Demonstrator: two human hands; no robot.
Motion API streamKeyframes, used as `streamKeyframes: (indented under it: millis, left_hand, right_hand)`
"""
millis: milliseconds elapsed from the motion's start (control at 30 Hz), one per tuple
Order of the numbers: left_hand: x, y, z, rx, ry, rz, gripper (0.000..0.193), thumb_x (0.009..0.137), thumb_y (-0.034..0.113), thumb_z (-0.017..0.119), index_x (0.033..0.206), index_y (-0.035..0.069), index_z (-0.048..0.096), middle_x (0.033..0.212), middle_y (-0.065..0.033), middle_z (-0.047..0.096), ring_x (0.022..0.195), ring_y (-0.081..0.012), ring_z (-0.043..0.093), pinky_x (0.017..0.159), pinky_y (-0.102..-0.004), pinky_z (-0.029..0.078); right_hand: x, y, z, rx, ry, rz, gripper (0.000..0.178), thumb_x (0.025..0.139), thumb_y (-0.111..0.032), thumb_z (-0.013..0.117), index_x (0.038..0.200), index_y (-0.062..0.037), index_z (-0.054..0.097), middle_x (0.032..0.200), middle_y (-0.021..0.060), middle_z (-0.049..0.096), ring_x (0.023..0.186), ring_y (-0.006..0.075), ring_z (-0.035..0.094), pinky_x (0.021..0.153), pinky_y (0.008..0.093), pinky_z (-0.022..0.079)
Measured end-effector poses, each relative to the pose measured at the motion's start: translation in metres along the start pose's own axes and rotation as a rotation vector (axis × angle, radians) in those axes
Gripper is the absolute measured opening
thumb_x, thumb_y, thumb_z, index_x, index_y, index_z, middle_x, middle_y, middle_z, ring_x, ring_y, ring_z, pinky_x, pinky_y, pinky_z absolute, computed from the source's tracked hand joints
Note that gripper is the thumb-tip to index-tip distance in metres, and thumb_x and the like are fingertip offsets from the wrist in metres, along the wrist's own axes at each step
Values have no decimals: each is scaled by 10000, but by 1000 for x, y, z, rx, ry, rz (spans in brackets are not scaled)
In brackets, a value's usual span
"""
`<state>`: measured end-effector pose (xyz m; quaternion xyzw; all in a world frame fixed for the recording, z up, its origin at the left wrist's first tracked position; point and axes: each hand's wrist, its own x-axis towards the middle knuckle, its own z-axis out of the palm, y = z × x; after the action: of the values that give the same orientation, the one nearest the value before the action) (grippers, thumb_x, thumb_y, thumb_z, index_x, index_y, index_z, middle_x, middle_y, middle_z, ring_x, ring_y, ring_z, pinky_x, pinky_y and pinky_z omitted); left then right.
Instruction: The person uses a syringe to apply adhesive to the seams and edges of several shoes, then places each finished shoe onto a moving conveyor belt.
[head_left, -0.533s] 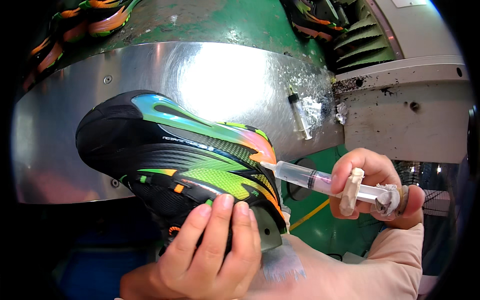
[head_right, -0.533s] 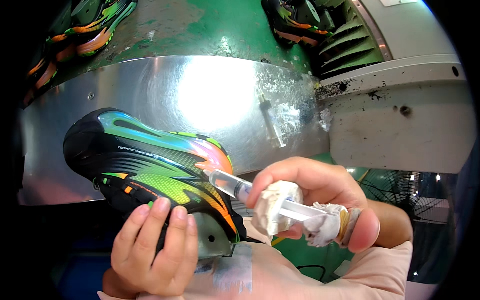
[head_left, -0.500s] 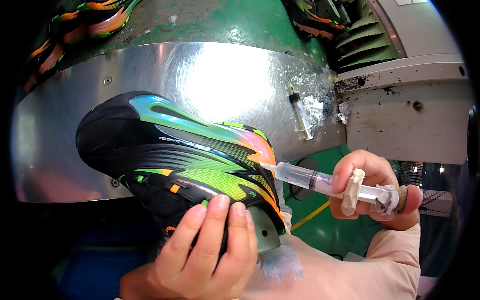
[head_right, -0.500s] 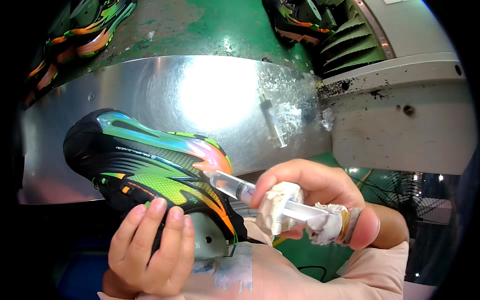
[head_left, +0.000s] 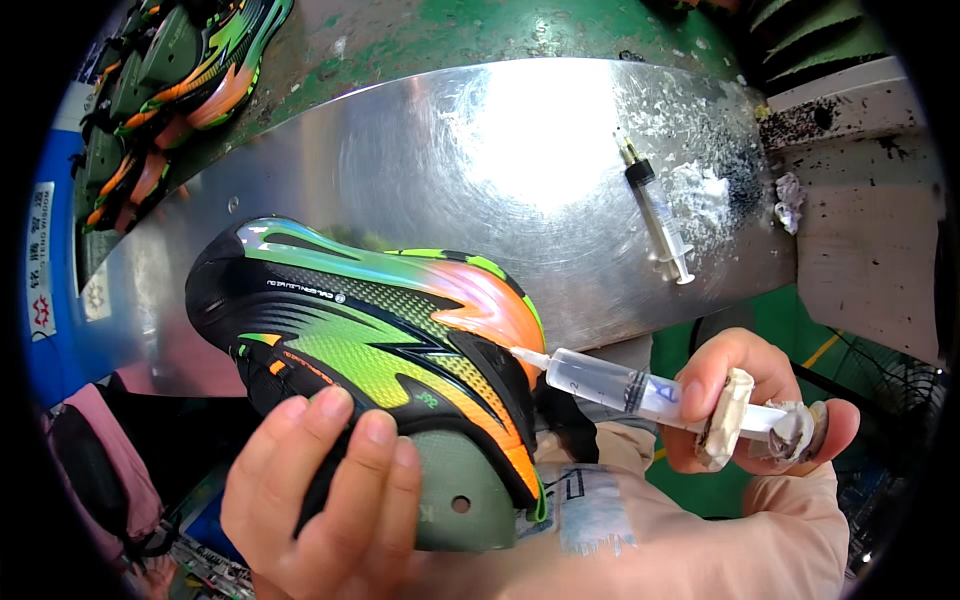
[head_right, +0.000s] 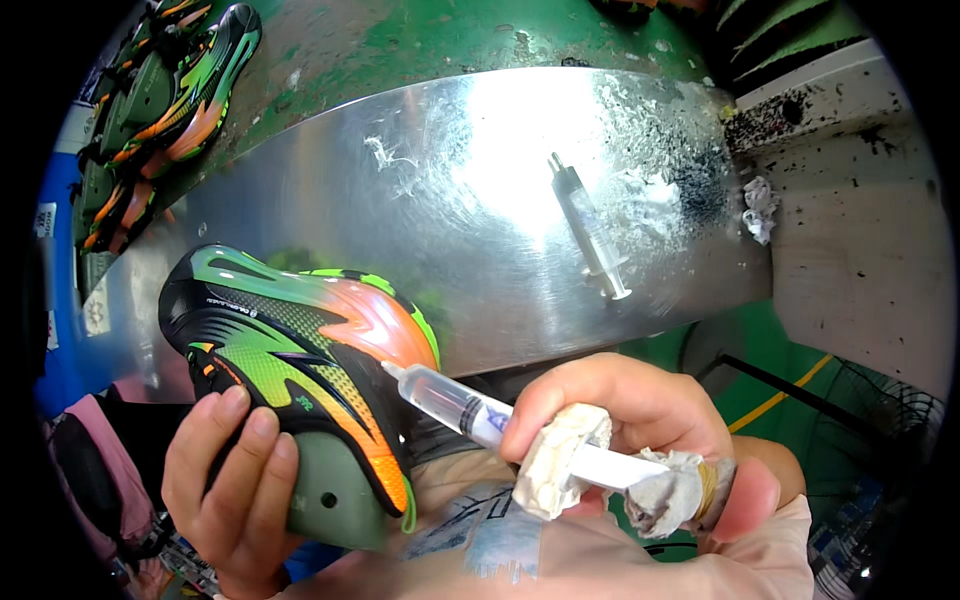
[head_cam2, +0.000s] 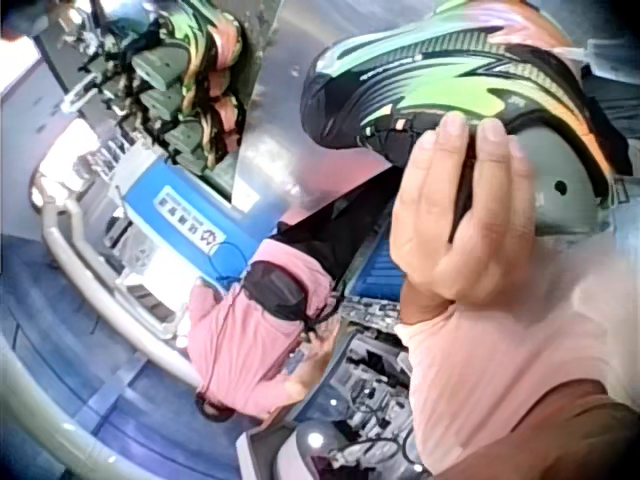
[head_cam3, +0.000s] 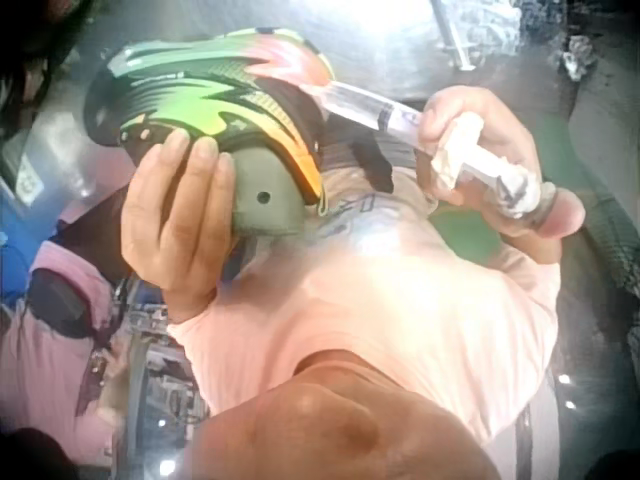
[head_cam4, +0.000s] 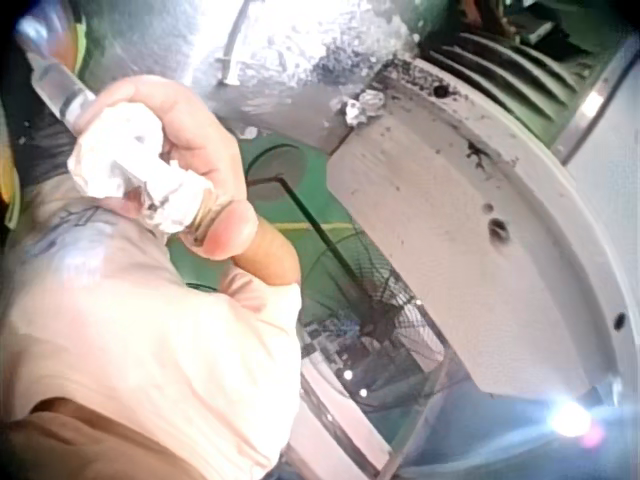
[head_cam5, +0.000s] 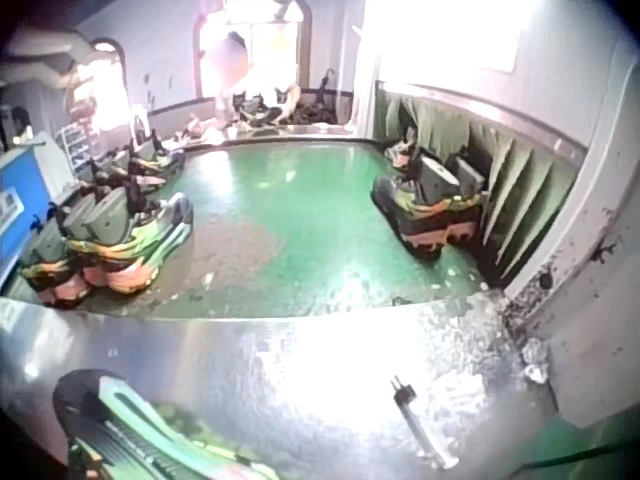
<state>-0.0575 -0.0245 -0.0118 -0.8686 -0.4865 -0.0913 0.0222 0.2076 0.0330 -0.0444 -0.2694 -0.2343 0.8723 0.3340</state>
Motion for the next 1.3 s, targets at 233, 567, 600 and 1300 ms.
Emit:
streamKeyframes:
  millis: [233, 567, 600, 1300]
  left_hand:
    - [50, -42, -1, -14, -22, 234, 354, 755, 121, 697, 1096, 158, 609, 948, -159, 630, 779, -324, 629, 641, -367, 543]
    - [112, -27, 1, -150, -218, -144, 688, 718, 86, 658, 1339, -111, 436, 1093, -217, 648, 845, -241, 654, 777, -305, 484]
    - [115, -24, 2, -176, -208, -198, 675, 724, 74, 640, 1341, -108, 435, 1143, -217, 633, 877, -232, 653, 800, -300, 480]
    - [46, -54, -57, -268, -296, -527, 713, 676, 246, 738, 1317, 18, 523, 1095, -162, 530, 1067, -278, 540, 900, -359, 431]
  right_hand:
    - [1, 32, -24, 212, -56, -230, 1152, 639, -851, 526, 1248, 118, 393, 819, 69, 536, 670, 68, 450, 590, 209, 359]
    - [-2, 24, -47, 230, -68, -29, 1177, 617, -745, 673, 1385, 64, 295, 1185, 96, 512, 1020, 118, 513, 860, 249, 431]
    - [-2, 24, -49, 221, -89, -31, 1179, 623, -747, 670, 1386, 68, 290, 1193, 92, 512, 1034, 116, 509, 871, 249, 427]
    - [-30, -89, -124, -2254, 297, -342, 714, 635, -346, 821, 1275, -191, 544, 1135, 127, 533, 912, 304, 601, 710, 368, 518]
